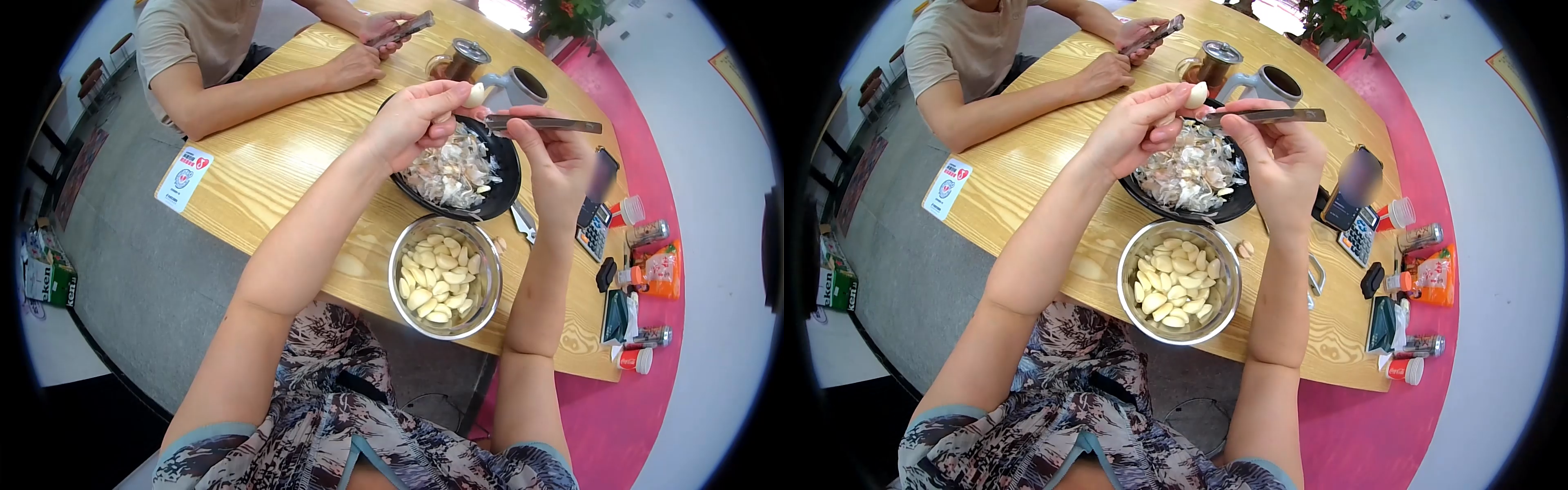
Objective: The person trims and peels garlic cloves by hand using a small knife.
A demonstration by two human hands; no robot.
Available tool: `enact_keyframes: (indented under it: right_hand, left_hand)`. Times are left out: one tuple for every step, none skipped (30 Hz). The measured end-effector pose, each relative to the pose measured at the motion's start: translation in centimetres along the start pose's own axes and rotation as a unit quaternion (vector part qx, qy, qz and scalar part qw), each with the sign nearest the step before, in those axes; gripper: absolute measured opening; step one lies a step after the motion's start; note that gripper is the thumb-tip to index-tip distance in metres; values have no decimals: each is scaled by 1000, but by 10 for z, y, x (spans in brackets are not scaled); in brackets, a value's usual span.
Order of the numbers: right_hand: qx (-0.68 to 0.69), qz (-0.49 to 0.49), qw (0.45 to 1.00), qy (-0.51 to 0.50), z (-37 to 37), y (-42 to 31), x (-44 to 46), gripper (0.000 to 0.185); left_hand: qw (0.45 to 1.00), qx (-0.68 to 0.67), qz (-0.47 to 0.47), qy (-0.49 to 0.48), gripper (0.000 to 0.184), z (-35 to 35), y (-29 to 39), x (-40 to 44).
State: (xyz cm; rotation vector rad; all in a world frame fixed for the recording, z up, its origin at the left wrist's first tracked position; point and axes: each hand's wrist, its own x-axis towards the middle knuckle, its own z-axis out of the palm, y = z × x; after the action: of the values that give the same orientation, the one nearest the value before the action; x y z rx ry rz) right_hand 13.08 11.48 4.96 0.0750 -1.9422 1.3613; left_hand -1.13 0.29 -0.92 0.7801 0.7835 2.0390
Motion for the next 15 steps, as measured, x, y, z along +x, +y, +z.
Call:
enact_keyframes:
  right_hand:
    - [-6,-2,1000,3,1,1,0,12]
    - [-6,-2,1000,3,3,2,0,12]
    - [-34,-27,999,4,5,4,1,13]
    - [-62,-51,997,6,6,5,1,14]
    - [-62,-51,997,6,6,6,1,14]
    - [-68,-49,996,15,6,7,1,15]
    - [-74,-47,996,24,6,8,1,16]
    - [-74,-47,996,24,6,9,1,16]
    - [-89,-62,994,29,4,12,2,16]
    - [-104,-77,991,34,3,13,2,16]
    - [-103,-77,991,34,2,15,3,16]
    - [-115,-79,989,48,1,16,3,16]
    - [-127,-82,987,61,0,17,4,16]
    - [-126,-82,987,61,-1,16,5,16]
    - [-108,-75,989,67,-2,15,5,16]
  left_hand:
    - [1000,5,-3,2,27,1,-1,0]
    - [1000,9,-5,3,29,2,-1,-1]
    - [1000,9,-5,3,29,4,0,-2]
    - [1000,17,-15,-12,28,6,2,-3]
    - [999,24,-25,-27,27,7,3,-3]
    - [999,24,-25,-27,27,6,2,-3]
    - [998,27,-32,-39,27,4,1,-2]
    - [997,30,-39,-50,28,2,1,-1]
    - [998,30,-39,-50,28,3,1,-2]
    - [997,29,-48,-55,28,5,3,-2]
    - [996,29,-58,-59,29,6,4,-3]
    - [996,29,-57,-59,29,5,5,-2]
    - [996,19,-66,-58,30,5,4,-2]
    - [996,9,-74,-57,30,5,4,-2]
    - [996,9,-73,-57,30,5,5,-2]
